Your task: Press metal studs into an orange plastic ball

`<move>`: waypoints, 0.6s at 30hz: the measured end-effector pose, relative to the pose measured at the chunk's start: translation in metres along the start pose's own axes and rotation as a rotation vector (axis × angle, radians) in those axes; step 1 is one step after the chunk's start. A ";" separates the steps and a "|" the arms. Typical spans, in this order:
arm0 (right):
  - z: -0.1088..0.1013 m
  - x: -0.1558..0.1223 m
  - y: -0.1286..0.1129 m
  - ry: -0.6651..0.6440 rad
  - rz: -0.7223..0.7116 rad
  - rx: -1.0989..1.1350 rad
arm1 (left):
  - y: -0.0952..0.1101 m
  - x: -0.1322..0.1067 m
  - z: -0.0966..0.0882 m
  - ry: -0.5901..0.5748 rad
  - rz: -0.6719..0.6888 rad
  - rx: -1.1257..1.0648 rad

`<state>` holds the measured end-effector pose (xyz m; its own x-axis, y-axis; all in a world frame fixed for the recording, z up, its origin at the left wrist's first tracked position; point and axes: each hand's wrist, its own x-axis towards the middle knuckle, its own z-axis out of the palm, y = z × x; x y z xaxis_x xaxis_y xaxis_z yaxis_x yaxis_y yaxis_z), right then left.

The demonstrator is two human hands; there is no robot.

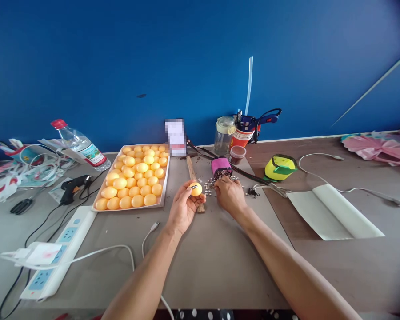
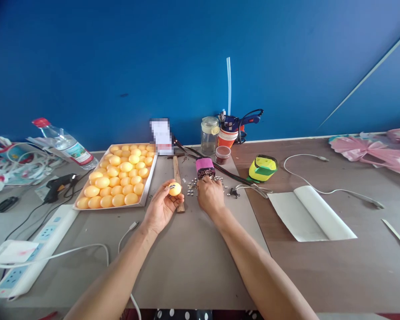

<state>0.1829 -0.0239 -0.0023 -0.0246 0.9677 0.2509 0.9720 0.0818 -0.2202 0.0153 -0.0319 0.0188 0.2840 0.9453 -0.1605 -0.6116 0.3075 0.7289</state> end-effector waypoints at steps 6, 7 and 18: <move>0.005 -0.001 0.009 0.214 0.051 0.111 | -0.001 0.000 -0.001 -0.013 -0.008 -0.012; 0.006 -0.001 0.012 0.255 0.068 0.141 | -0.001 -0.001 0.000 -0.011 -0.006 -0.014; 0.022 0.015 0.047 0.708 0.506 1.066 | 0.000 -0.003 0.000 -0.009 -0.013 -0.054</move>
<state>0.2230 -0.0002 -0.0293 0.7109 0.6456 0.2790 0.1833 0.2128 -0.9597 0.0147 -0.0347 0.0190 0.2990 0.9401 -0.1636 -0.6468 0.3257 0.6896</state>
